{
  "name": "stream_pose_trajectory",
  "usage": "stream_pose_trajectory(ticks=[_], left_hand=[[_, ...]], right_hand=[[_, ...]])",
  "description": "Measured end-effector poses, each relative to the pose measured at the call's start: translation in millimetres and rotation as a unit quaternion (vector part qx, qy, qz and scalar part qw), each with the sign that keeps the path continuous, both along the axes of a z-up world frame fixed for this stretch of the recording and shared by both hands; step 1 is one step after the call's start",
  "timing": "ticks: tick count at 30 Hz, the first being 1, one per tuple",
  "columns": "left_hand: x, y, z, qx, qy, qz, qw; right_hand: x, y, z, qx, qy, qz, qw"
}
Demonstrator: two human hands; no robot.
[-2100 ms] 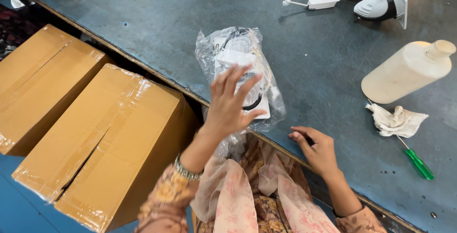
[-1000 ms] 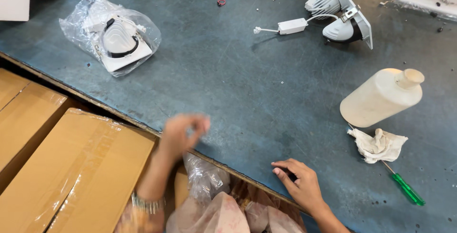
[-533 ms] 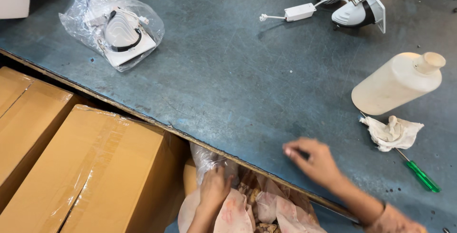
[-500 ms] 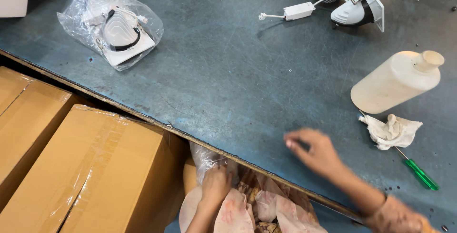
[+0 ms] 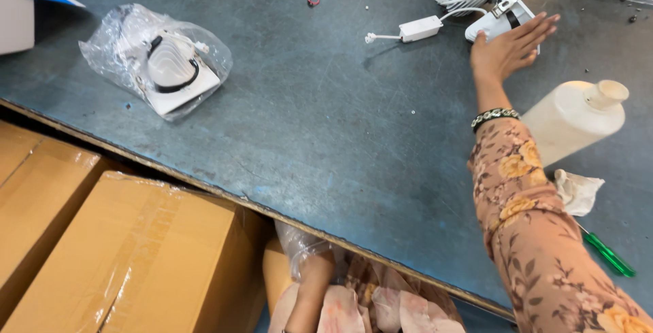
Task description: The person wipes a light fixture with a cloth, places a smaller component into a plastic bag, and then puts both the bagged component and the main fixture into a cardboard box before closing it.
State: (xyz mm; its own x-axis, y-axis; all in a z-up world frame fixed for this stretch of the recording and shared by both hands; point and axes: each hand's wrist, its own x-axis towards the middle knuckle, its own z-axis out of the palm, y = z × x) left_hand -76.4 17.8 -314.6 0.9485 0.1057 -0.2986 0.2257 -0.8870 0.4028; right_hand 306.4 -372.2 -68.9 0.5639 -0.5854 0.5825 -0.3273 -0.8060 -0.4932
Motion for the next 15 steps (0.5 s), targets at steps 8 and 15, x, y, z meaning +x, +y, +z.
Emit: stream_pose_trajectory(ticks=[8,15], left_hand=[[1,2,33,-0.043,-0.160,0.067,0.984],[10,2,-1,0.030,-0.031,-0.028,0.999]], right_hand=[[24,-46,9,0.018,0.014,0.062,0.998],[4,-5,3,-0.218,-0.029,0.166,0.961]])
